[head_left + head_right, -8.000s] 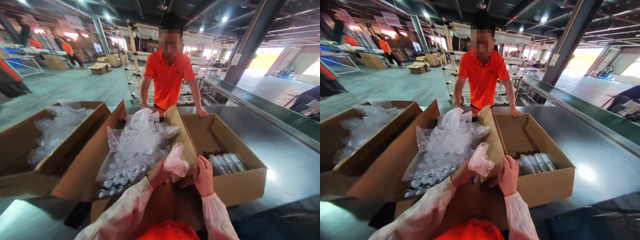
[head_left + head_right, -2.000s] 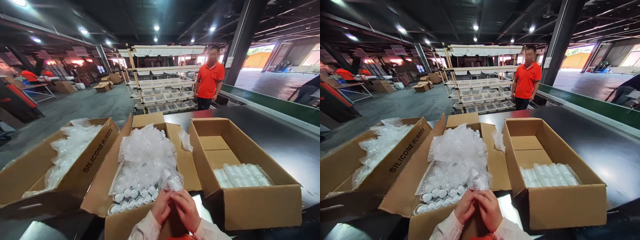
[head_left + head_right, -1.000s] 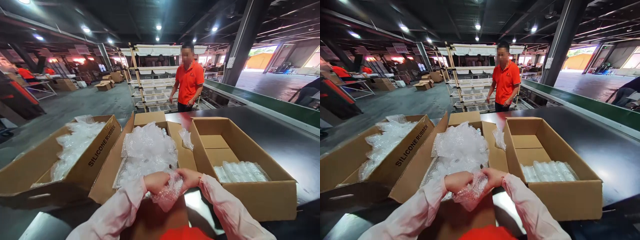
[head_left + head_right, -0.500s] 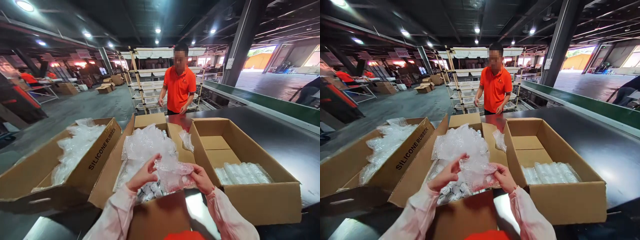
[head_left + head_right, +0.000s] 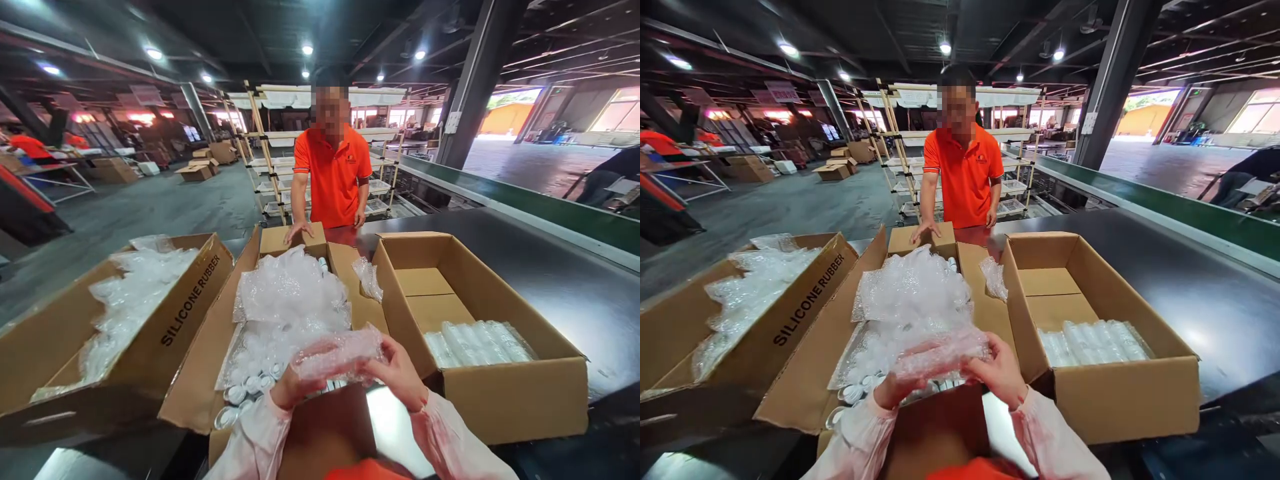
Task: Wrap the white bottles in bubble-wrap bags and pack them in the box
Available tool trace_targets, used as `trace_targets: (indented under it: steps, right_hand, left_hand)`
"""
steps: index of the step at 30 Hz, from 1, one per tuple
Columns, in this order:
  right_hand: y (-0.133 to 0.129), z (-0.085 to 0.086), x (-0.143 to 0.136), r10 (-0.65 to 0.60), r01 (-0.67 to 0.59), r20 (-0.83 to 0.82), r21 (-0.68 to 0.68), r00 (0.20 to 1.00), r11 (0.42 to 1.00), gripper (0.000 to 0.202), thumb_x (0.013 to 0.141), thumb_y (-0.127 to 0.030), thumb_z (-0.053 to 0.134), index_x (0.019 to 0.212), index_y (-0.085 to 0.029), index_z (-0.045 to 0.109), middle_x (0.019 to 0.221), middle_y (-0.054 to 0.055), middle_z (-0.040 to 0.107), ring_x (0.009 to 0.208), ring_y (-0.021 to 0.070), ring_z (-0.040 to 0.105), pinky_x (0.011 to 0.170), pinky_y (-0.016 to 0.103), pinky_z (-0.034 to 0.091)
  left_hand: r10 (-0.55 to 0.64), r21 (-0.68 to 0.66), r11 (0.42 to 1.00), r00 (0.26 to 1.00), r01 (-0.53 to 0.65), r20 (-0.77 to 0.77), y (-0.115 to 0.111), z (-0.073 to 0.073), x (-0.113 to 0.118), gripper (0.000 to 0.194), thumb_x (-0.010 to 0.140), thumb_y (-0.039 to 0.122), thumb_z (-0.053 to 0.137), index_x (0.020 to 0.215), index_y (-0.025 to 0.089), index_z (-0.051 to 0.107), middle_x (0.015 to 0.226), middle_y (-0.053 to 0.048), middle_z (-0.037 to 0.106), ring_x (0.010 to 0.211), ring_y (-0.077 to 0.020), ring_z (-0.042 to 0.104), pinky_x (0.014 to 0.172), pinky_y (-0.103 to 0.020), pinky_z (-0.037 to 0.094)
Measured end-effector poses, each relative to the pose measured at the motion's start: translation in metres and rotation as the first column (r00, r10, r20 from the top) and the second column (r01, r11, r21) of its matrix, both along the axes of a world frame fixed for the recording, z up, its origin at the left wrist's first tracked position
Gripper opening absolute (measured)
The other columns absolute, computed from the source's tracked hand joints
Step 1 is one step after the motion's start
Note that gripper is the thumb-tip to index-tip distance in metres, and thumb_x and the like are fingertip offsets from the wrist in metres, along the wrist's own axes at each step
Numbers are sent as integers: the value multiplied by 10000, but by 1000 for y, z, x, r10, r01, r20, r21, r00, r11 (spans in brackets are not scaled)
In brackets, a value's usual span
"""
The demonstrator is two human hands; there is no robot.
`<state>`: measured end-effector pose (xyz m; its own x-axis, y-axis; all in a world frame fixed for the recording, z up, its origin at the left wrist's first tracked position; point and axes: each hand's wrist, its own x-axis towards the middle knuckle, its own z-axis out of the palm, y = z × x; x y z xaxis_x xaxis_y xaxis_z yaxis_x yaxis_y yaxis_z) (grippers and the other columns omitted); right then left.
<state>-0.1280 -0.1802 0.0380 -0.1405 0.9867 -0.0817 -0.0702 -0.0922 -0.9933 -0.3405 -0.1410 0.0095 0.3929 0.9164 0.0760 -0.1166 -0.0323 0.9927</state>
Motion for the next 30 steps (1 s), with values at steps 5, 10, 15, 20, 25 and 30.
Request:
trace_targets:
  steps: [5, 10, 15, 20, 25, 30]
  right_hand:
    - [9, -6, 9, 20, -67, 297, 149, 955, 987, 378, 739, -403, 626, 1020, -157, 573, 950, 72, 652, 873, 228, 621, 789, 379, 512]
    - [3, -1, 8, -20, -461, 750, 426, 661, 779, 471, 754, -450, 652, 1151, -208, 575, 1198, 110, 596, 1110, 276, 527, 948, 422, 393]
    - [-11, 0, 4, -24, -477, 884, 275, 467, 834, 307, 852, -407, 554, 1058, -183, 599, 1001, 94, 662, 869, 219, 597, 751, 317, 431]
    - [-12, 12, 11, 127, -489, 888, 119, 441, 864, 397, 833, -521, 527, 1030, -180, 581, 895, 72, 654, 802, 212, 579, 693, 290, 398]
    - [10, 44, 46, 59, -389, 914, 111, 400, 914, 375, 803, -473, 575, 1079, -219, 581, 899, 53, 645, 842, 227, 552, 744, 330, 353]
    - [51, 40, 141, 0, 164, 985, -28, 172, 986, 333, 863, -431, 483, 1014, -168, 620, 866, 86, 660, 847, 237, 583, 705, 313, 368]
  left_hand:
    - [105, 88, 992, 989, -96, -105, -6, -6, 10, 366, 565, 278, 784, 912, 189, 709, 955, -87, 698, 888, -259, 626, 851, -365, 489]
    - [198, -256, 943, 977, -212, -79, -13, -20, 32, 424, 621, 494, 686, 804, 113, 645, 633, -5, 589, 416, -102, 476, 343, -224, 403]
    - [34, -284, 957, 994, -62, -102, -26, -15, 28, 507, 627, 493, 707, 999, 157, 630, 912, -62, 642, 457, -83, 502, 339, -199, 393]
    - [-65, -296, 955, 995, 38, -80, -32, -12, 32, 452, 676, 528, 668, 999, 222, 591, 1056, -84, 637, 315, -24, 422, 292, -183, 273]
    - [-16, -378, 926, 1000, 19, 10, -29, -3, 56, 776, 681, 536, 672, 1315, 209, 368, 597, 10, 616, 411, -97, 488, 417, -207, 404]
    - [277, -354, 889, 956, -291, -90, -6, -1, 42, 675, 639, 535, 700, 1202, 237, 473, 1065, -79, 621, 624, -130, 589, 452, -207, 441]
